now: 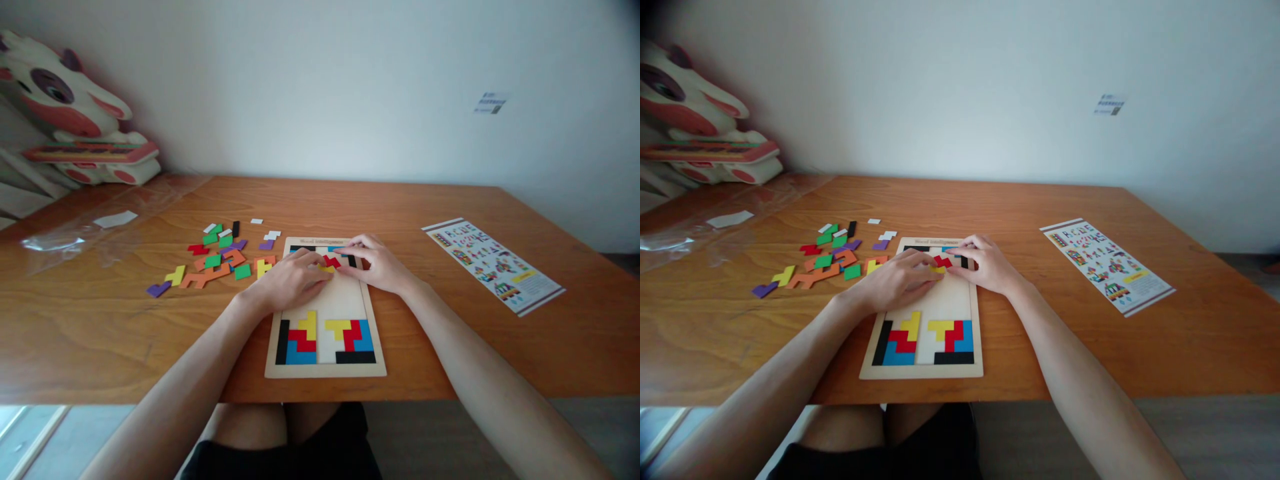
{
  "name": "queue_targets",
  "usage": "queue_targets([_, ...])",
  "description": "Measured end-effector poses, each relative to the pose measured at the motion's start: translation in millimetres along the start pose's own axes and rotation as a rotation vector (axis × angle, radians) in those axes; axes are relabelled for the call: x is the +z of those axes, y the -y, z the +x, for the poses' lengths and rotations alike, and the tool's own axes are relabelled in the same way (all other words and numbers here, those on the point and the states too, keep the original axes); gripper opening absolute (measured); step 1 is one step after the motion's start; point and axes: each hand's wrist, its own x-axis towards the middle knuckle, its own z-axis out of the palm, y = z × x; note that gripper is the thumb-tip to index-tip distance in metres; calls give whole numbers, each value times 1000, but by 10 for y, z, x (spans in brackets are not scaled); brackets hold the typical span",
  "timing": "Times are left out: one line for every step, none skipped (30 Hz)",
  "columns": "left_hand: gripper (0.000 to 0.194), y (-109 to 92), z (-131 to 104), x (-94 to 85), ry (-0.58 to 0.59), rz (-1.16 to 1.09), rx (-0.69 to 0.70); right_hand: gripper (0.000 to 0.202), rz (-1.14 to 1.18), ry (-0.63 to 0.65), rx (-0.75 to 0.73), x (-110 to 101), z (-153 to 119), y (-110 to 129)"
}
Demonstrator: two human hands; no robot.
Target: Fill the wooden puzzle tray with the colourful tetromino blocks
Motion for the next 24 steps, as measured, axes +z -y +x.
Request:
queue_targets([29,7,-7,-18,11,0,26,29,-25,9,-3,2,1,16])
queue_targets([28,12,-12,-33,16,4,47,28,-53,22,-8,4,3,31])
queue_targets([28,16,-17,-45,16,11,57,27,-78,38,-10,5,6,44])
queue_targets([26,18,-20,-52,7,18,59,24,-97,52,-10,5,9,54])
queue_targets([25,18,-21,-55,-4,24,53,23,-106,64,-7,4,13,61])
queue_targets([24,18,-19,-55,-16,27,41,22,-107,71,-4,3,16,65])
queue_targets([24,17,-16,-52,-27,28,25,21,-101,70,1,2,21,69])
queue_targets([23,14,-10,-46,-37,25,6,21,-92,67,5,1,25,72])
queue_targets([21,11,-2,-38,-46,20,-15,20,-81,66,5,0,29,76])
queue_targets([19,8,7,-27,-56,12,-35,19,-73,67,1,-1,34,82])
queue_targets([17,4,16,-15,-65,3,-55,17,-68,70,-6,0,38,90])
queue_targets([17,-1,25,-1,-71,-5,-71,16,-70,73,-16,0,42,100])
queue_targets([18,-5,33,14,-70,-12,-85,14,-75,75,-27,0,46,110])
queue_targets([19,-9,38,28,-62,-17,-97,12,-83,77,-37,0,50,121])
queue_targets([22,-13,42,41,-51,-20,-106,11,-92,79,-46,-1,52,131])
queue_targets([24,-15,44,52,-37,-24,-114,10,-98,82,-51,-3,55,139])
queue_targets([27,-17,43,62,-28,-28,-121,10,-102,83,-52,-6,56,146])
queue_targets([30,-16,41,69,-25,-31,-129,11,-105,75,-51,-10,58,151])
queue_targets([33,-15,37,75,-25,-32,-137,13,-106,62,-47,-15,60,155])
queue_targets([36,-12,34,80,-29,-31,-145,16,-104,45,-42,-19,62,160])
queue_targets([37,-8,32,86,-33,-29,-153,20,-101,24,-38,-23,64,165])
queue_targets([37,-4,32,92,-41,-24,-161,23,-96,4,-34,-26,67,170])
queue_targets([36,1,35,100,-51,-20,-167,25,-91,-10,-29,-28,70,176])
queue_targets([35,6,40,108,-63,-17,-172,27,-85,-19,-22,-27,73,181])
